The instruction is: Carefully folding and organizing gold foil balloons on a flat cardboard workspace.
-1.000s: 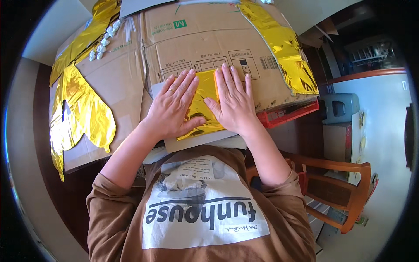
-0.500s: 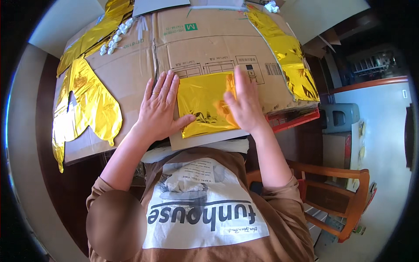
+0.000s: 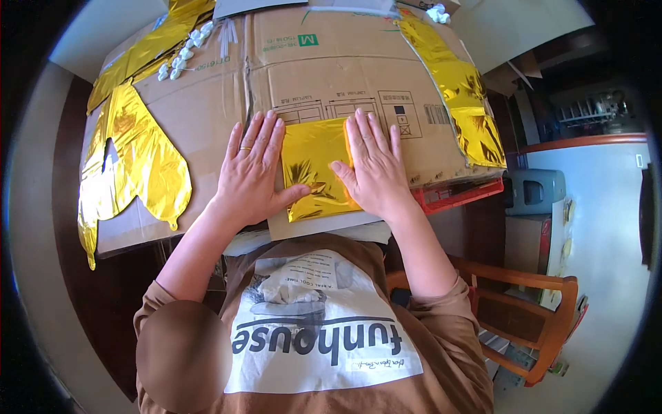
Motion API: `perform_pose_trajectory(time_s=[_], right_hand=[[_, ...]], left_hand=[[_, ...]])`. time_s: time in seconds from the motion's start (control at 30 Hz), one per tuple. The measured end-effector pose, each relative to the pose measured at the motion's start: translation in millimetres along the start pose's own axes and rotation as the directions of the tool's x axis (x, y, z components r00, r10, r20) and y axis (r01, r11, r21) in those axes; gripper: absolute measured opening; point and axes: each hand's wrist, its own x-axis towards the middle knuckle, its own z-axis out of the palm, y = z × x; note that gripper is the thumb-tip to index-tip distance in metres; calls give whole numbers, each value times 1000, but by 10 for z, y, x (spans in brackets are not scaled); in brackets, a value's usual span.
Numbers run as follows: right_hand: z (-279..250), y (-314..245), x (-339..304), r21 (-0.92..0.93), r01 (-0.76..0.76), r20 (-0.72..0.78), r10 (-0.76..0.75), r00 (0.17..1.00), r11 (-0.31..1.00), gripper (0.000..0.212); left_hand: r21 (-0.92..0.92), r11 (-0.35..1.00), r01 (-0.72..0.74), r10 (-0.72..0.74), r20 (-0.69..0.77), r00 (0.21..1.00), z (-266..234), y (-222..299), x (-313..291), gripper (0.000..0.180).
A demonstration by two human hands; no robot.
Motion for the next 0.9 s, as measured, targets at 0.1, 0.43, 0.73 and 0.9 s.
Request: perform_pose_trajectory(time_s=[0.1,0.43,0.73,0.9], right_hand=[[13,15,17,-15,-16,52,16,999,1000,81],[13,-1,22,-35,-14,64,16,998,999,81],[65,27,4,-35,2,16,-1,1000,999,81],[65,19,-3,-12,-1,3,1,1000,1000,81]], left_hand=[[15,999,38,-39,20,999,-35,-8,2,112],[-62,997,56,-52,65,997,-182,-91,-3,107],[-108,993,-53,48,-48,998,141,325,171,90],[-58,997,-54,53,-27,998,142,339,168,92]])
